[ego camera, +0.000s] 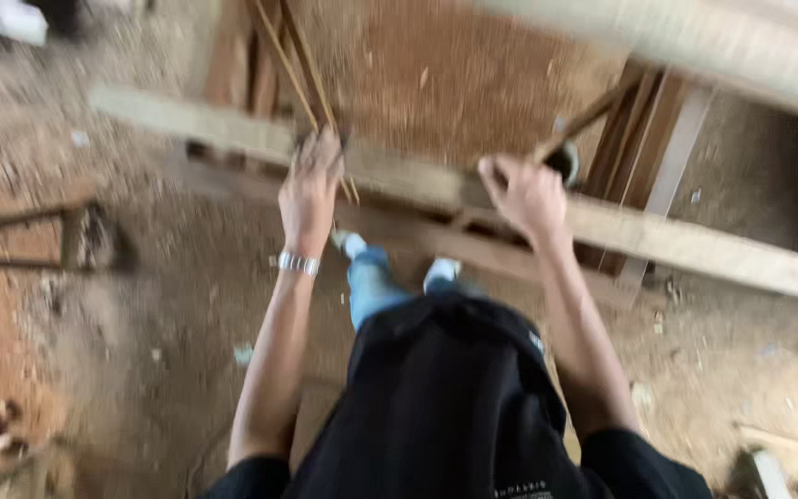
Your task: The person sands long pieces of wood using a small piece of sandpaper by hand, moving the sandpaper back and forth along the surfaces and edges.
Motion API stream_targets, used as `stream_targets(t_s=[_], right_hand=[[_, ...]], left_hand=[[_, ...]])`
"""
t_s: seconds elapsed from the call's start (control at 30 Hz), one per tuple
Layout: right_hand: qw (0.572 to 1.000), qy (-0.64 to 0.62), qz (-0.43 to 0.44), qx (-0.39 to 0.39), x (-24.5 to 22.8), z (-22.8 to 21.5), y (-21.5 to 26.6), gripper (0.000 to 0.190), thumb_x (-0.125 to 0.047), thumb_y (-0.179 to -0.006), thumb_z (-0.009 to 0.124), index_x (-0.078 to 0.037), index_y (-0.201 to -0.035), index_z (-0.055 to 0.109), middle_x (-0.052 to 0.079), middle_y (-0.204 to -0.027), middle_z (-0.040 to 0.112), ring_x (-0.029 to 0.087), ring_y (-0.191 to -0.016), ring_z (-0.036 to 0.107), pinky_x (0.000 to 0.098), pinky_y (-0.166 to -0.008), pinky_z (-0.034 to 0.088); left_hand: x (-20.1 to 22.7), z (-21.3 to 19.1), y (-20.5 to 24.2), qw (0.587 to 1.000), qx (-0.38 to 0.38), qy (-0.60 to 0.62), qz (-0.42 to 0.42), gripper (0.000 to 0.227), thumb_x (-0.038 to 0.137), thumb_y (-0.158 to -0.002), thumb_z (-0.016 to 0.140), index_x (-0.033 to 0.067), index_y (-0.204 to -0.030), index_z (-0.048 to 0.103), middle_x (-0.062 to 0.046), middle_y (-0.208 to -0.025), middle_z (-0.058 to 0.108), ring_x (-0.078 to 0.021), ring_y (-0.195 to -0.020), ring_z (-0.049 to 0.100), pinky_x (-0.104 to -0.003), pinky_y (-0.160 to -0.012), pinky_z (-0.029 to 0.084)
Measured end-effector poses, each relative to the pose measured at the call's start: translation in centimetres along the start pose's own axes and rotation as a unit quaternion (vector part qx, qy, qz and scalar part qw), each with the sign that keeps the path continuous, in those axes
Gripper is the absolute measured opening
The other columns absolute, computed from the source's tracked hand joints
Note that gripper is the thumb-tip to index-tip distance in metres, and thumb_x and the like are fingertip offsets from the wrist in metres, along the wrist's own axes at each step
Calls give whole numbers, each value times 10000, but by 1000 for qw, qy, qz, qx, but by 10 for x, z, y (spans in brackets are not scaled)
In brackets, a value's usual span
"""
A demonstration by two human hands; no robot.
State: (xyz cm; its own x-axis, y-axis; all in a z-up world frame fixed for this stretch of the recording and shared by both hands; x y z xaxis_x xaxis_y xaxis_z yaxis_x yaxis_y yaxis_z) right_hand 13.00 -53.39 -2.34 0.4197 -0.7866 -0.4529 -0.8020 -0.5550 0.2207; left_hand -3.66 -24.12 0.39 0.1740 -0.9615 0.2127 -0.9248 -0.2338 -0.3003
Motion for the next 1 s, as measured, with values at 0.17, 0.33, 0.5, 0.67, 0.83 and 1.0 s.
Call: stream_targets(t_s=[0.17,0.33,0.5,0.67,0.83,1.0], right_hand=[[990,-25,-85,112,-11,-15,-2,376,-405,-1106,590,-98,-989,773,128,-748,746,246,-543,688,404,-497,577],[981,-20,-116,157,-20,-24,7,298,-348,-1104,628,-115,-991,776,120,-763,733,293,-623,702,422,-577,568],[984,-1,-100,146,-21,-23,8,336,-372,-1106,634,-96,-961,758,141,-774,727,331,-638,698,442,-576,559],[985,3,-97,146,-20,-23,9,347,-355,-1144,607,-95,-961,747,149,-804,718,344,-682,697,456,-624,555],[987,-4,-94,131,-18,-23,8,343,-355,-1134,602,-90,-975,751,150,-831,729,349,-676,695,462,-606,545],[985,4,-96,144,-18,-23,8,331,-376,-1134,614,-109,-1037,783,163,-787,717,362,-665,686,466,-612,553]], left_hand=[[94,47,-2,987,-44,148,-53,403,87,-1062,596,165,-1457,594,-71,-1500,569,-251,-1398,522,-346,-1120,426],[88,36,16,981,42,125,140,591,-89,-893,665,193,-1409,611,25,-1487,579,-160,-1374,572,-394,-1230,425],[3,29,-2,997,55,31,-33,554,-76,-968,637,187,-1451,573,-22,-1548,546,-205,-1451,503,-331,-1219,406],[113,65,10,983,77,166,-16,575,34,-1011,746,150,-1516,498,-73,-1530,522,-238,-1444,476,-336,-1200,444],[87,42,25,990,34,93,100,629,-7,-908,745,187,-1466,528,-8,-1513,573,-190,-1408,565,-339,-1077,593],[33,32,-9,996,42,16,-71,465,153,-1009,695,98,-1448,552,-106,-1480,575,-243,-1339,582,-374,-1144,489]])
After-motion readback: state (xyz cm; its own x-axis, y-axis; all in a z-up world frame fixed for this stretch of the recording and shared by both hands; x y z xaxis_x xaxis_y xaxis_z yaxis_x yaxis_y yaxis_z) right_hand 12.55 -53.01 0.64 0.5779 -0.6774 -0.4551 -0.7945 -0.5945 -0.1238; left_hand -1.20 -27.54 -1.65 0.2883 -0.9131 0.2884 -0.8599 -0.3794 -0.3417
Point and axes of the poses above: each hand's wrist, its own y-axis away from the middle knuckle, its own z-axis out of the palm, x = y × z, the point moved 2 cm from there along -y, towards the middle knuckle
